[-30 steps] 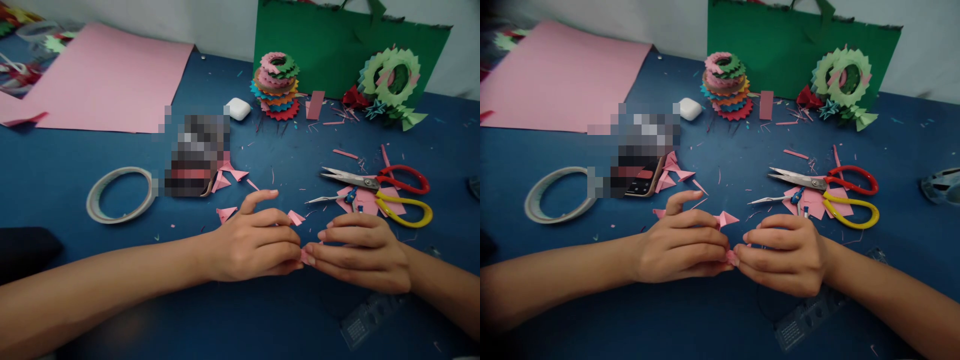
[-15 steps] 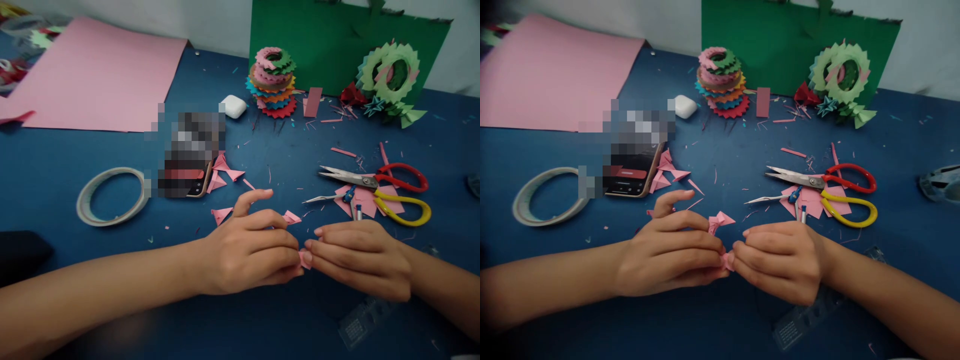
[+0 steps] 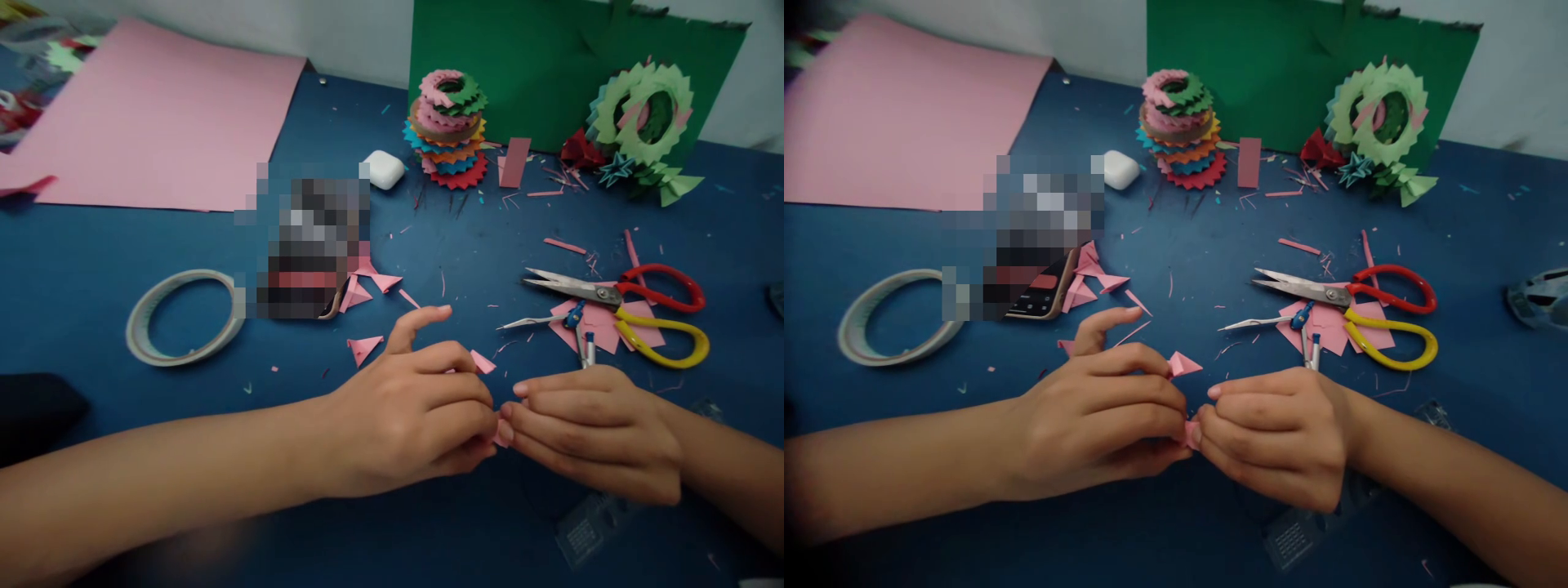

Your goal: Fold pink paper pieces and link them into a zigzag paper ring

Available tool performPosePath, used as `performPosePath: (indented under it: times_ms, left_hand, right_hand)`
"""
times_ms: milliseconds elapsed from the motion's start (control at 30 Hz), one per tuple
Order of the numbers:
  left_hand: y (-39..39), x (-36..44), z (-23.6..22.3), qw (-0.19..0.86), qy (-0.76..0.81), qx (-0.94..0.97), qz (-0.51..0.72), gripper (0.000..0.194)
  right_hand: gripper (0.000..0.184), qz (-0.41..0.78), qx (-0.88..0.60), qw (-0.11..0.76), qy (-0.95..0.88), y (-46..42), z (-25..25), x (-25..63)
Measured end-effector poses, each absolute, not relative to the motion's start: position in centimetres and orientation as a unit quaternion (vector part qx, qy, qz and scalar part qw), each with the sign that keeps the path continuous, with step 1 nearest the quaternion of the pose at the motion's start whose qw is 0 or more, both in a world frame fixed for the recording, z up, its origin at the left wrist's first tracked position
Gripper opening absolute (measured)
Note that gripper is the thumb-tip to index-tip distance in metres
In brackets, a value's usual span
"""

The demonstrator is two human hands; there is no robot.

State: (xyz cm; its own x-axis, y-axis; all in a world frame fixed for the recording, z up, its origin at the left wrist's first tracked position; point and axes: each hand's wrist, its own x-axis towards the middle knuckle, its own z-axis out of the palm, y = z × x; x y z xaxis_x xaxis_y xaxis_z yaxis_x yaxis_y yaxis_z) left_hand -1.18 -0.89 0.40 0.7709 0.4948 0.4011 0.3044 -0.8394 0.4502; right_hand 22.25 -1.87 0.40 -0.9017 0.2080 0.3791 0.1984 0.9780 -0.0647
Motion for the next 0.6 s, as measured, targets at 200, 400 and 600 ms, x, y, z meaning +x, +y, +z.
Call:
performPosePath:
  times_ms: [200,400,600]
  left_hand:
    - [-0.8,-1.2,0.7,0.188,0.213,0.927,0.245,0.009]
    - [-0.7,-1.2,0.5,0.156,0.204,0.930,0.263,0.009]
    - [0.0,-1.7,0.7,0.081,0.220,0.931,0.279,0.003]
  right_hand:
    - [0.018,0.002,-0.069,0.204,-0.976,-1.4,0.7,22.3]
    - [0.016,0.006,-0.046,0.295,-0.954,-0.7,-1.0,21.9]
    - [0.025,0.170,-0.174,0.349,-0.905,-0.3,-1.3,21.1]
